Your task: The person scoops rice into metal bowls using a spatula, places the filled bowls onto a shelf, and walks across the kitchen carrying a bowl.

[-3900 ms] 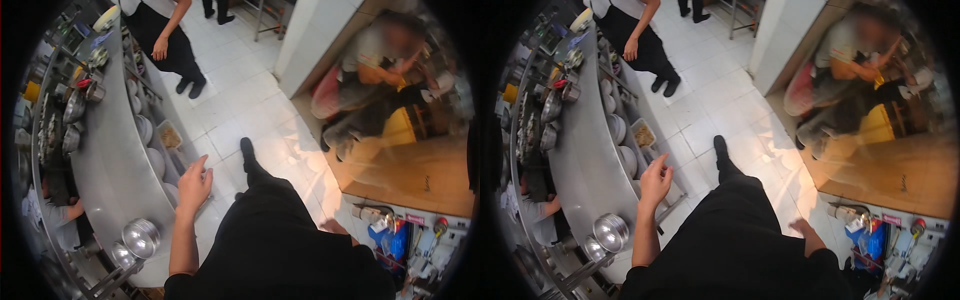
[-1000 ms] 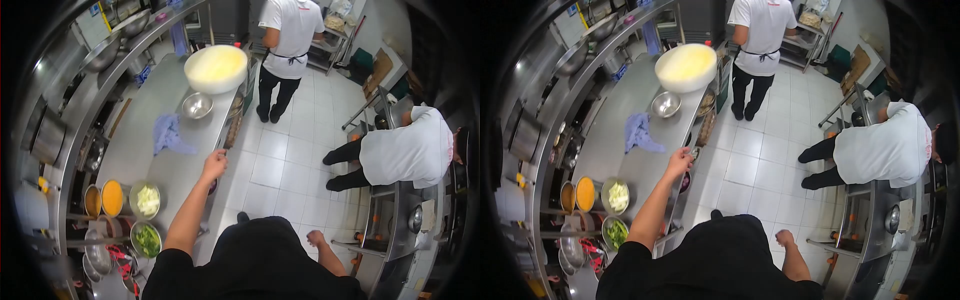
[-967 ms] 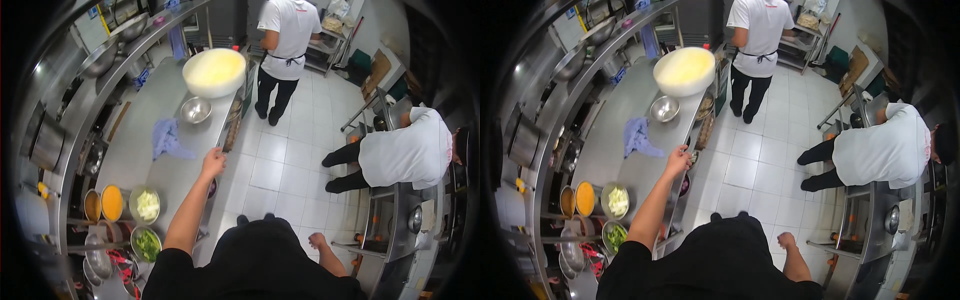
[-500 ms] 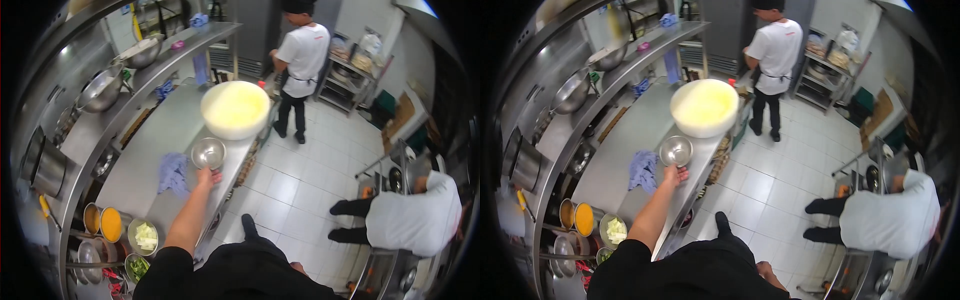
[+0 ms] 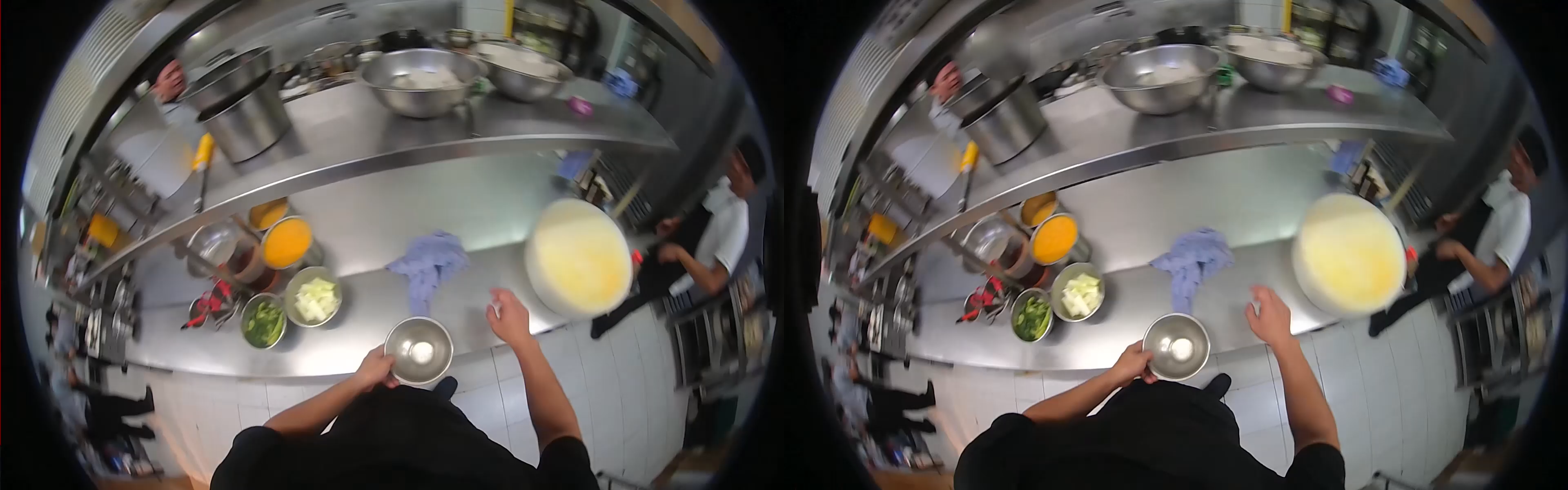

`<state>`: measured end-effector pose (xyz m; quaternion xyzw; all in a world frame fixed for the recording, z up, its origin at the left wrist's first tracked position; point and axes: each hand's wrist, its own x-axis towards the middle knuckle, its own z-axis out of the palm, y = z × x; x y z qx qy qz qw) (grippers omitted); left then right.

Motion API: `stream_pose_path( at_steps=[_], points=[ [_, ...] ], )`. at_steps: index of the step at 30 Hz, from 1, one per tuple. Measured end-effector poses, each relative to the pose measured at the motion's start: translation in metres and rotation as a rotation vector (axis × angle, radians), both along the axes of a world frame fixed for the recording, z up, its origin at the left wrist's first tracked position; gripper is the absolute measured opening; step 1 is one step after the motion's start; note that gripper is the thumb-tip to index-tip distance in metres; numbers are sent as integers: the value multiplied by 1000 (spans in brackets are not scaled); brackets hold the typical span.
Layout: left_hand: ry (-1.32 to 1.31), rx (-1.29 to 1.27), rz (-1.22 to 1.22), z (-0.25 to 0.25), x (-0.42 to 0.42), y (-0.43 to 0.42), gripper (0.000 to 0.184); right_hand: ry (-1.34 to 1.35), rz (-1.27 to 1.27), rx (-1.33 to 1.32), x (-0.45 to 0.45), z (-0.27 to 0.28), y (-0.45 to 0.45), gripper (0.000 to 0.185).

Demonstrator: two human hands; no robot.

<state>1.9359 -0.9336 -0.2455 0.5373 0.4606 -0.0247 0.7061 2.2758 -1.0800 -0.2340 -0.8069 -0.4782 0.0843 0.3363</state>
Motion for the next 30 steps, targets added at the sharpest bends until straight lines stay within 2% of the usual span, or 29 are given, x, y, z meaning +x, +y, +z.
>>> stream_pose_path(
  at_steps=[2,3,5,6,8,10,11,14,20,22,24,26,27,29,30],
  points=[
    [16,19,128,8,-37,-10,41,-174,207,-53,6,12,79,69],
    [32,26,205,10,-54,-16,40,-178,279,-40,-2,9,106,69],
    [27,26,338,9,-87,-29,41,-387,335,-267,-25,-4,161,95],
    [26,40,370,9,-103,-36,41,-220,347,-491,-37,-20,182,104],
    [25,56,472,10,-135,-53,41,-331,178,-472,-70,-35,204,95],
    [15,62,546,14,-167,-74,42,-360,46,-388,-96,-46,215,78],
    [11,60,594,9,-184,-84,42,-375,92,-379,-102,-53,213,78],
    [-5,46,703,-6,-234,-107,42,-457,62,-168,-109,-67,200,48],
    [16,25,832,-28,-327,-122,44,-385,92,-211,-164,-60,134,57],
    [37,21,848,-39,-354,-123,50,-330,69,-323,-197,-57,106,58],
    [39,72,859,-43,-378,-123,52,-395,163,-330,-223,-73,84,58],
    [45,118,870,-45,-397,-122,55,-106,233,-463,-256,-76,76,67],
    [60,136,848,-46,-407,-122,58,-120,235,-467,-276,-78,70,67],
    [74,147,828,-42,-425,-123,61,820,197,-319,-338,-74,55,69],
    [119,158,771,-36,-432,-120,64,703,366,-313,-377,-57,52,72]
  ],
)
